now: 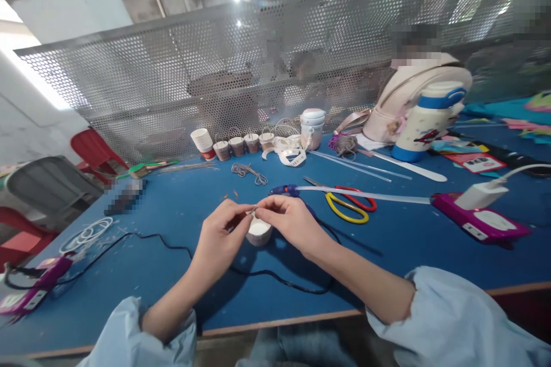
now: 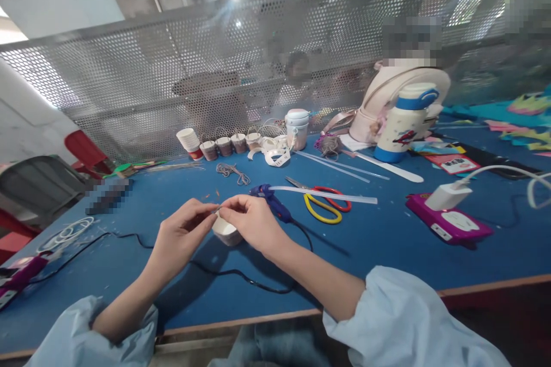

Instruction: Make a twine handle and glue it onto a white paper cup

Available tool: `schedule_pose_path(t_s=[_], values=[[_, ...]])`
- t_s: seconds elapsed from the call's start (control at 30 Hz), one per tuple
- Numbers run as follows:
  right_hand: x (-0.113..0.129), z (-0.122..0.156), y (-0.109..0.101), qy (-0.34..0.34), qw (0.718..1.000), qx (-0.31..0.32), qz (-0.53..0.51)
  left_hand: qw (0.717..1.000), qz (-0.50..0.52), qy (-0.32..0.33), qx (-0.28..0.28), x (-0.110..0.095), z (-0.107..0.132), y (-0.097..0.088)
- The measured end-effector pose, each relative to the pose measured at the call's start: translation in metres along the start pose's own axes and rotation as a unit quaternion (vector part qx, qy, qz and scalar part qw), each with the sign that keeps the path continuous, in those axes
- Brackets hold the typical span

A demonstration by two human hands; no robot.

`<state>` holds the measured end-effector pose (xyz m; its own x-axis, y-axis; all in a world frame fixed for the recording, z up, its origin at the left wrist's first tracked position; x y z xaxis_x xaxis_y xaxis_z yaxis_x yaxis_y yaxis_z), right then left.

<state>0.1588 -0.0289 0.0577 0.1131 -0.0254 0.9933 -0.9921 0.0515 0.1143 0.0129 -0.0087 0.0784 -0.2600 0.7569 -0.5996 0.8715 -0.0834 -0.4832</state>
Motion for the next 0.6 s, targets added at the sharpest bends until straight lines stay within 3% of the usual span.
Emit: schedule_pose_path(t_s=[0.27, 0.4, 0.5, 0.6], values=[[0.004, 0.005, -0.005, -0.01, 1.0, 0.019, 0.013, 1.0, -0.005, 0.013, -0.018, -0.002, 0.001, -0.002], [0.005, 0.011, -0.028, -0.028, 0.991, 0.008, 0.132, 1.0, -0.002, -0.014, -0.027, 0.005, -0.002, -0.007], [0.001, 0.013, -0.056, -0.028, 0.951, -0.006, 0.306, 0.997, 0.022, -0.067, -0.024, 0.016, -0.005, -0.012], [-0.001, 0.011, -0.083, -0.032, 0.862, -0.076, 0.5, 0.989, 0.055, -0.137, -0.023, 0.029, -0.008, -0.016]])
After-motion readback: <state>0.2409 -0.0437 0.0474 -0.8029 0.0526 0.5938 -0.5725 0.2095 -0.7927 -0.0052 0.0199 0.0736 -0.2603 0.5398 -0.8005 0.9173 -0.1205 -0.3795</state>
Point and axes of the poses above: each hand's wrist, its own z-axis away from the middle knuckle, its own y-axis out of the palm, x = y × z, the point moved 4 cm from there along -z, towards the middle knuckle, and after that the axes turned 5 degrees about y, right-handed, at the moved point
